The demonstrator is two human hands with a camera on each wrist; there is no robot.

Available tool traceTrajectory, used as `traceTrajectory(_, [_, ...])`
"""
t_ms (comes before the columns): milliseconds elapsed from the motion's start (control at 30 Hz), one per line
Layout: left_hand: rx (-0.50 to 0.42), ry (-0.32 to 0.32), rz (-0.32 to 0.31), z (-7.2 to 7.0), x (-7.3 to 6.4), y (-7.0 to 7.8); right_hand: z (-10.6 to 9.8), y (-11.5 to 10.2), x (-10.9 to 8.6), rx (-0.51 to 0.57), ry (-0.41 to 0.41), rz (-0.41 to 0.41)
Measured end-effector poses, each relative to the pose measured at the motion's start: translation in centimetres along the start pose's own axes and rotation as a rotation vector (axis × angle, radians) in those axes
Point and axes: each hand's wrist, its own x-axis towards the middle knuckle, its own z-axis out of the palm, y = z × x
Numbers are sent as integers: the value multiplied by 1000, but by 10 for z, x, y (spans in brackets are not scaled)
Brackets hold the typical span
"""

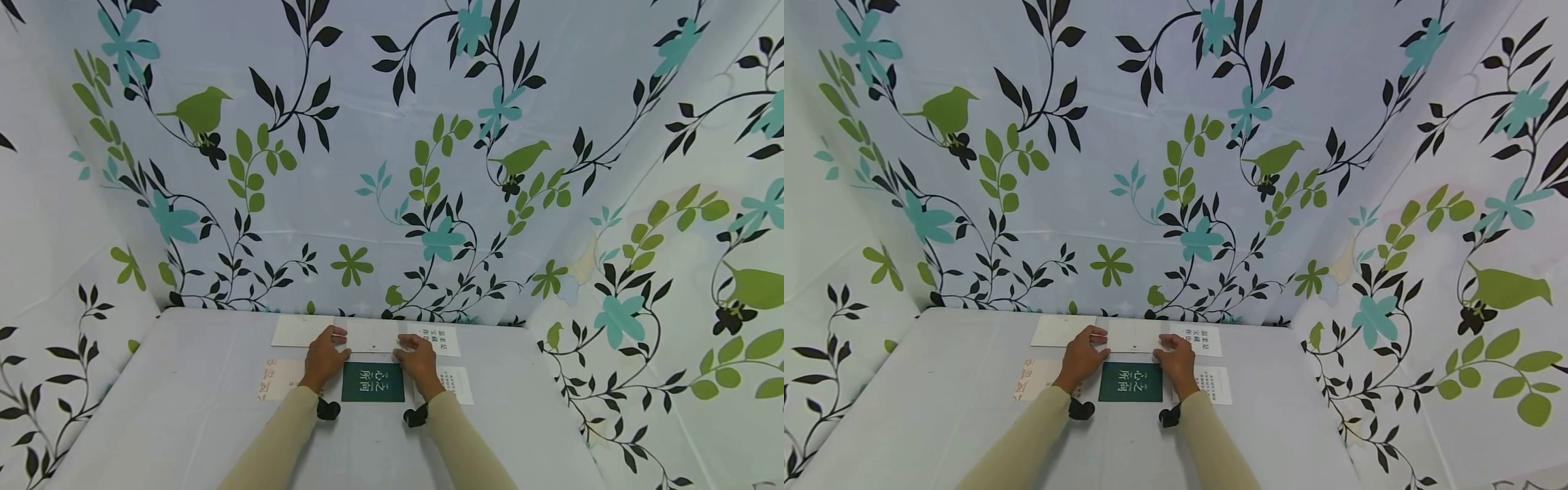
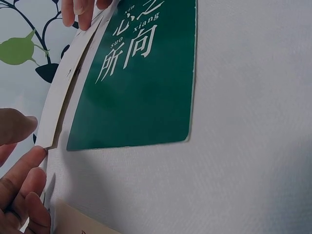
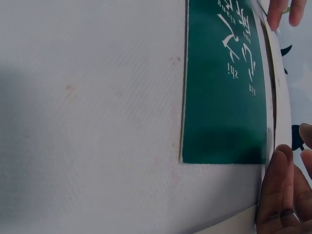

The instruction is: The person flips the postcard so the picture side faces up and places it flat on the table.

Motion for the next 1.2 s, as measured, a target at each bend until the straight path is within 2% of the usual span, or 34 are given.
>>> traceTrajectory(167, [-1, 5, 3, 1, 1, -3, 2, 1, 0, 15, 24, 6])
traceTrajectory(433, [-9, 4, -4, 1, 2, -2, 6, 2, 0, 56, 129, 13])
traceTrajectory(567, [-2, 8, -12, 0, 3, -2, 5, -2, -2, 83, 154, 19])
traceTrajectory(700, [2, 16, -13, 0, 3, -4, 4, -4, -3, 125, 148, 31])
traceTrajectory(933, [3, 8, -35, -2, 2, -3, 3, -2, 4, 194, 105, 107])
traceTrajectory(1200, [0, -4, -47, -1, 3, -4, -2, 0, 2, 269, 75, 109])
